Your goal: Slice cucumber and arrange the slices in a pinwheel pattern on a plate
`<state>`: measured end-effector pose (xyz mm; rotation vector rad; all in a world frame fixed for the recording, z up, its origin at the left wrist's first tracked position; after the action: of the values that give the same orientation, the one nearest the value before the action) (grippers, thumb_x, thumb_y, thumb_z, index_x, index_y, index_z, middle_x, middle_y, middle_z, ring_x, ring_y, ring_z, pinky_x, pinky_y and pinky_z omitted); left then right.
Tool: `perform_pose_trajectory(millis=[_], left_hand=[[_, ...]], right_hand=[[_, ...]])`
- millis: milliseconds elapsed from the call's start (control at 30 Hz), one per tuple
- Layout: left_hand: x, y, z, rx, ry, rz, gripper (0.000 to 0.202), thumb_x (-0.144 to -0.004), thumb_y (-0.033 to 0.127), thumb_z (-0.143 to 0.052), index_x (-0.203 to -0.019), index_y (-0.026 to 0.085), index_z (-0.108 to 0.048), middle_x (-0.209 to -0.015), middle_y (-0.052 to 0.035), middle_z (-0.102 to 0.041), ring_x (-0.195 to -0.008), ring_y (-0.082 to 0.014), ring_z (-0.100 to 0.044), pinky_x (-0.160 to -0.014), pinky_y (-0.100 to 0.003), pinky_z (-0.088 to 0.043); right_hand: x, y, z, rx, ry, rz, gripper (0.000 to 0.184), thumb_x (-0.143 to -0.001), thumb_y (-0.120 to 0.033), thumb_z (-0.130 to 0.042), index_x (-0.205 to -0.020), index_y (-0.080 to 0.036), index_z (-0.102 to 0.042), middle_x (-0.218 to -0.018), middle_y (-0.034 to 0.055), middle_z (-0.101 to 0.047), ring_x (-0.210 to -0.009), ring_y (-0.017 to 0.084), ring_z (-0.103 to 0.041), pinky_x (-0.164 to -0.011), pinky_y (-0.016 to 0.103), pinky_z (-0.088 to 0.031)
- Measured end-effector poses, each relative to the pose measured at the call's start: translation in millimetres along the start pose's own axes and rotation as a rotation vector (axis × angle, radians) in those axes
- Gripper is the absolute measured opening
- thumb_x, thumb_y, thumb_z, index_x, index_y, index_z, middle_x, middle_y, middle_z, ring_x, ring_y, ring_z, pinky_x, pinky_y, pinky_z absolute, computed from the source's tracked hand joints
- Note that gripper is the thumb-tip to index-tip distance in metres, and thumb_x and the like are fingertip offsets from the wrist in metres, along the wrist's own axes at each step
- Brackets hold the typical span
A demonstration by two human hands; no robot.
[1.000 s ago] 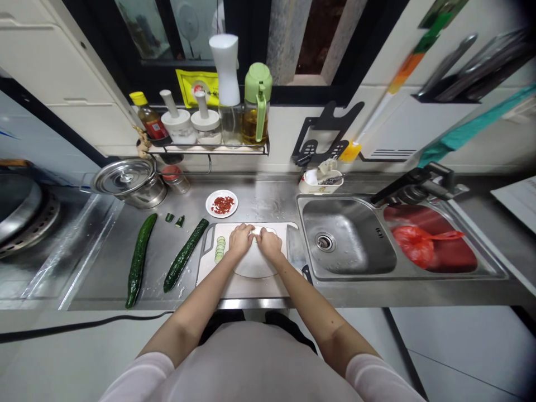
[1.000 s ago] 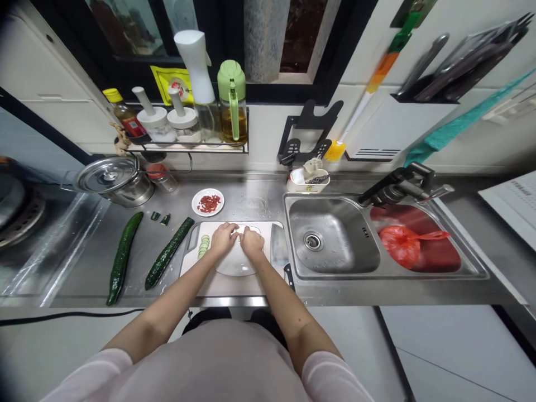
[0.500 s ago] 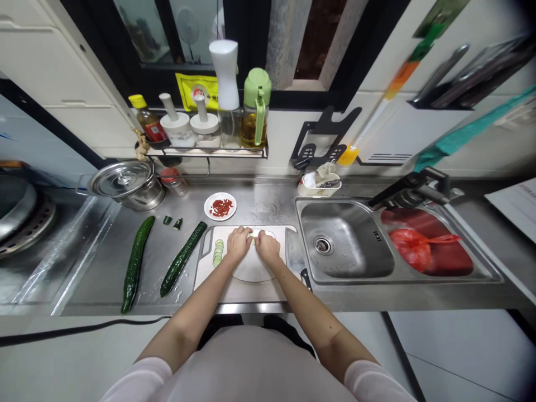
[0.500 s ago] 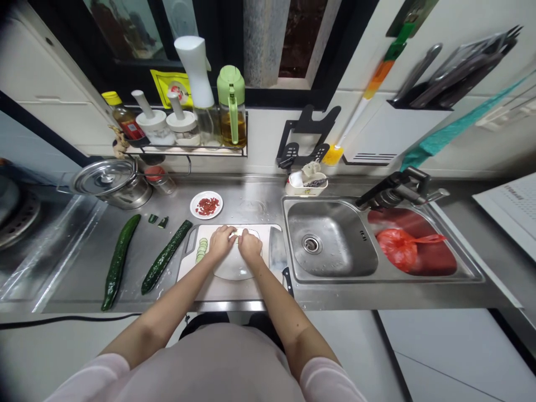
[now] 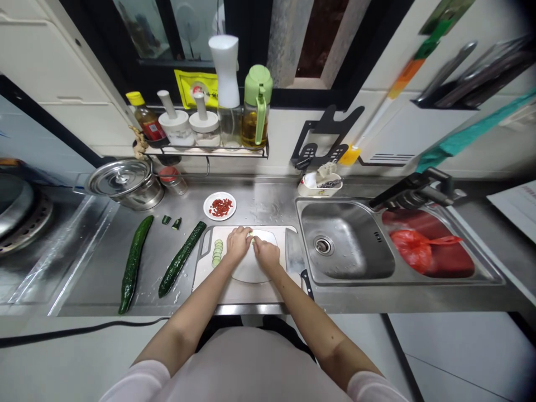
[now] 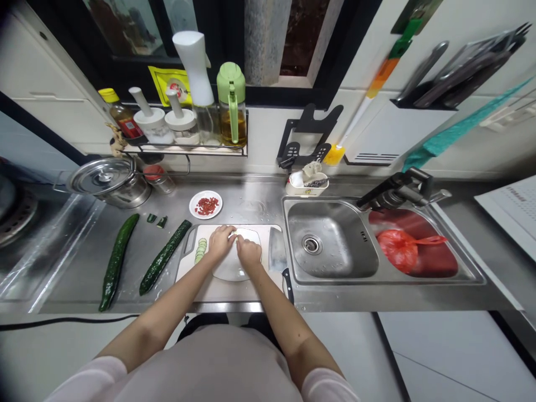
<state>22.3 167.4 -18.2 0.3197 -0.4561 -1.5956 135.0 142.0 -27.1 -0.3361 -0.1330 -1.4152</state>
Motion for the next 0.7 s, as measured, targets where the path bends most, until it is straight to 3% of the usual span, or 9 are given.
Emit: perform_pose_trajectory(millis=[200, 700], left_hand=[[0.8, 1.6, 2.5, -0.010, 0.004, 0.002, 0.022, -0.091, 0.031, -0.052, -0.108, 0.025, -0.064, -0.104, -0.0065, -0.064, -0.100, -0.0221, -0.054, -0.086, -0.032, -0.038], [0.1, -1.7, -0.4, 0.004, 0.010, -0.007, 0.021, -0.091, 0.031, -0.052, -0.108, 0.026, -0.064, -0.102, -0.0065, -0.063, -0.100, -0.0225, -0.054, -0.085, -0.032, -0.038]], right_hand=[[-1.6, -3.8, -4.2, 0.075, 0.015, 0.072, 0.041, -0.101, -0.032, -0.027, -0.134, -0.022, -0.049, -0.096, 0.0134, -0.069, -0.089, 0.023, -0.066, -0.074, 0.031, -0.042], [-3.2, -5.5, -3.1, 0.090, 0.012, 0.105, 0.040, -0.100, -0.026, -0.027, -0.132, -0.020, -0.051, -0.094, 0.0145, -0.070, -0.089, 0.023, -0.066, -0.076, 0.030, -0.042]])
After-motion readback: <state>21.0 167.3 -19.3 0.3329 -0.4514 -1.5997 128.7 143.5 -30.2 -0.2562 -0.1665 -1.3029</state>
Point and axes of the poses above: each hand's wrist, its own x-axis away from the middle knuckle, its own z-axis out of the back of the hand, y = z × x, the point moved 7 cm from there along -x, towards the middle knuckle
